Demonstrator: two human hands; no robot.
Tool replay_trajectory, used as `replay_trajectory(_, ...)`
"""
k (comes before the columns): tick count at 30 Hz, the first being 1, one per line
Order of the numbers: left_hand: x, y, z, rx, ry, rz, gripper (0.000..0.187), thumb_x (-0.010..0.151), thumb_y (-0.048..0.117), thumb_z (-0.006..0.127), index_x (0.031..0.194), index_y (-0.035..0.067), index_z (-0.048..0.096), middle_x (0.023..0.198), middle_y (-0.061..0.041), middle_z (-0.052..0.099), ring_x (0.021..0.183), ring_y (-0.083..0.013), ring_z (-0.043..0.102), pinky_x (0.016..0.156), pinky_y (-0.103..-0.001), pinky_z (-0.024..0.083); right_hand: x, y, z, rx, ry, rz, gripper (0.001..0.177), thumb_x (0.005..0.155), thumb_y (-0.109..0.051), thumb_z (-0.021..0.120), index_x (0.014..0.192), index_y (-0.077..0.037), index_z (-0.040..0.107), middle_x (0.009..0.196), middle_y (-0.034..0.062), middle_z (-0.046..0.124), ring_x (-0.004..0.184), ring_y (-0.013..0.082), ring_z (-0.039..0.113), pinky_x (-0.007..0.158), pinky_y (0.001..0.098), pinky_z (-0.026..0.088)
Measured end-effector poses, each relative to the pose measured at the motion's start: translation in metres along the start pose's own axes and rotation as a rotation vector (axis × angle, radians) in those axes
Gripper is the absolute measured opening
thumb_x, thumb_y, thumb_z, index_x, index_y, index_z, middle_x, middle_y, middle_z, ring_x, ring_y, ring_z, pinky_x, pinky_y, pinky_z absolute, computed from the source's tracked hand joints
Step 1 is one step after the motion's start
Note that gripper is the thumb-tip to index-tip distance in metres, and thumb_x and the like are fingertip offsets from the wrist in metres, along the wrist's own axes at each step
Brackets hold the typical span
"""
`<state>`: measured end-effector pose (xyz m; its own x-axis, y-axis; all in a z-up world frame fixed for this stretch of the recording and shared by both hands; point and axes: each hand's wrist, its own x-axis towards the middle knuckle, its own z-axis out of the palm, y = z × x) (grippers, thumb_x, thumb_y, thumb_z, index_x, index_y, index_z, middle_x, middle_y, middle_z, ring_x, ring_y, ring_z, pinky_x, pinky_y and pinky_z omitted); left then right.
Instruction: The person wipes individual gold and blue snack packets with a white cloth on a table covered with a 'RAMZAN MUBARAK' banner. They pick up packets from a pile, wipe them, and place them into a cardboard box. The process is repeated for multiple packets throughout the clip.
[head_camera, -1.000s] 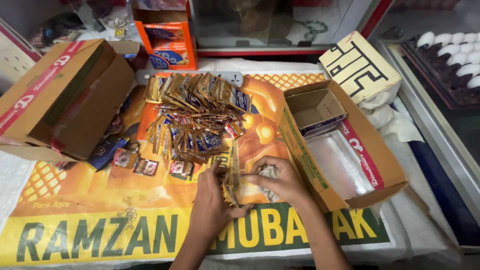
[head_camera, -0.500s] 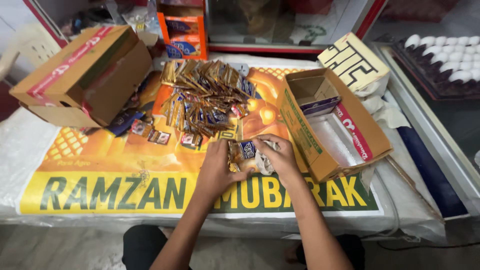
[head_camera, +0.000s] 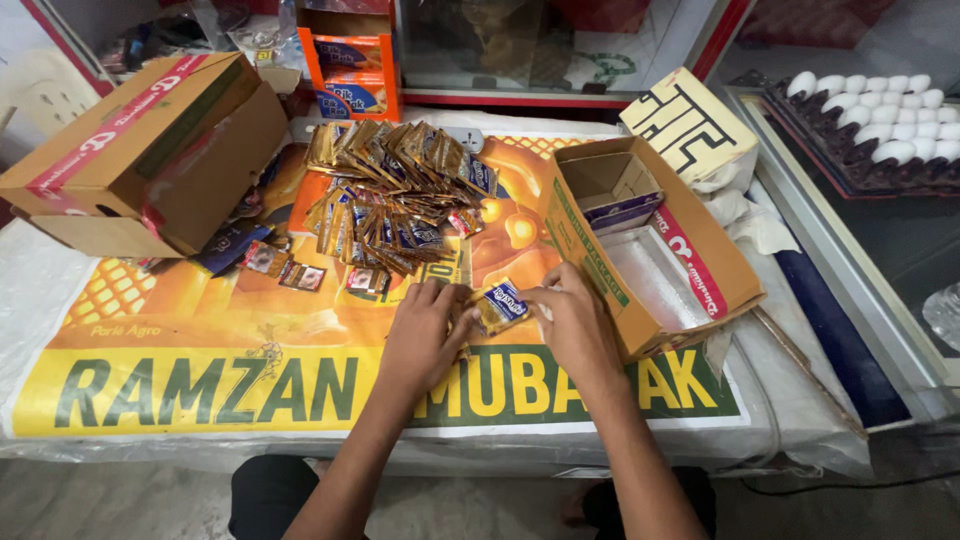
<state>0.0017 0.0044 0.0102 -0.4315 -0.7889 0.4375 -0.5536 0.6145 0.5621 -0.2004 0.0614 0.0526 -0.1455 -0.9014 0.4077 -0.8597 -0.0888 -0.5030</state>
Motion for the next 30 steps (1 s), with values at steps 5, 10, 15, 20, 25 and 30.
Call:
replay_trajectory(5, 0.001, 0.005, 0.002, 0.083, 0.029, 0.034, 0.042, 0.084, 0.036, 0.075, 0.113, 0.008, 0.068, 0.109, -0.012, 0.062, 0.106, -0.034, 0.055, 0.093, -0.046, 0.045, 0.005, -0.006, 0.002, 0.184, 0.23, -0.076, 0.033, 0.074, -0.001, 0.077, 0.106, -0.004, 0.069, 0.117, 0.0133, 0.054, 0.112, 0.0303, 0.062, 0.092, 0.0393, 0.054)
replay_trajectory(10, 0.0, 0.004, 0.002, 0.141, 0.037, 0.056, 0.054, 0.076, 0.036, 0.079, 0.118, 0.005, 0.067, 0.107, -0.014, 0.061, 0.105, -0.0356, 0.055, 0.094, -0.046, 0.045, 0.001, -0.004, 0.044, 0.252, 0.009, -0.197, 0.034, 0.074, 0.0, 0.081, 0.106, 0.0, 0.067, 0.108, 0.012, 0.062, 0.105, 0.0339, 0.06, 0.092, 0.0424, 0.05)
replay_trajectory(15, 0.0, 0.005, 0.002, 0.061, 0.036, 0.047, 0.044, 0.077, 0.037, 0.082, 0.109, 0.008, 0.07, 0.106, -0.012, 0.063, 0.105, -0.0345, 0.057, 0.094, -0.045, 0.046, 0.009, 0.023, 0.057, 0.077, 0.081, -0.184, 0.038, 0.065, 0.01, 0.075, 0.101, -0.001, 0.074, 0.107, 0.0136, 0.063, 0.106, 0.0357, 0.059, 0.093, 0.0431, 0.049)
replay_trajectory(20, 0.007, 0.003, -0.003, 0.063, 0.032, 0.027, 0.049, 0.073, 0.035, 0.084, 0.11, 0.006, 0.069, 0.104, -0.014, 0.062, 0.102, -0.0358, 0.056, 0.09, -0.045, 0.046, 0.005, 0.008, 0.057, 0.194, -0.132, -0.18, 0.039, 0.064, 0.007, 0.077, 0.101, -0.004, 0.078, 0.103, 0.0111, 0.064, 0.105, 0.0311, 0.062, 0.093, 0.0411, 0.049)
replay_trajectory(25, 0.0, 0.002, 0.001, 0.068, 0.05, 0.061, 0.055, 0.074, 0.035, 0.087, 0.112, 0.002, 0.064, 0.106, -0.015, 0.062, 0.102, -0.0365, 0.056, 0.09, -0.046, 0.046, 0.024, 0.021, 0.038, 0.04, -0.005, -0.087, 0.029, 0.077, 0.0, 0.076, 0.106, -0.002, 0.075, 0.113, 0.0121, 0.066, 0.112, 0.0347, 0.06, 0.098, 0.0424, 0.048)
replay_trajectory(30, 0.004, -0.001, 0.006, -0.024, 0.077, 0.018, 0.091, 0.069, 0.034, 0.09, 0.138, -0.003, 0.043, 0.11, -0.015, 0.064, 0.105, -0.0357, 0.059, 0.092, -0.046, 0.046, 0.021, 0.017, 0.036, 0.032, -0.197, 0.059, 0.058, 0.077, -0.023, 0.087, 0.125, 0.001, 0.064, 0.119, 0.0184, 0.061, 0.11, 0.0367, 0.057, 0.093, 0.0457, 0.046)
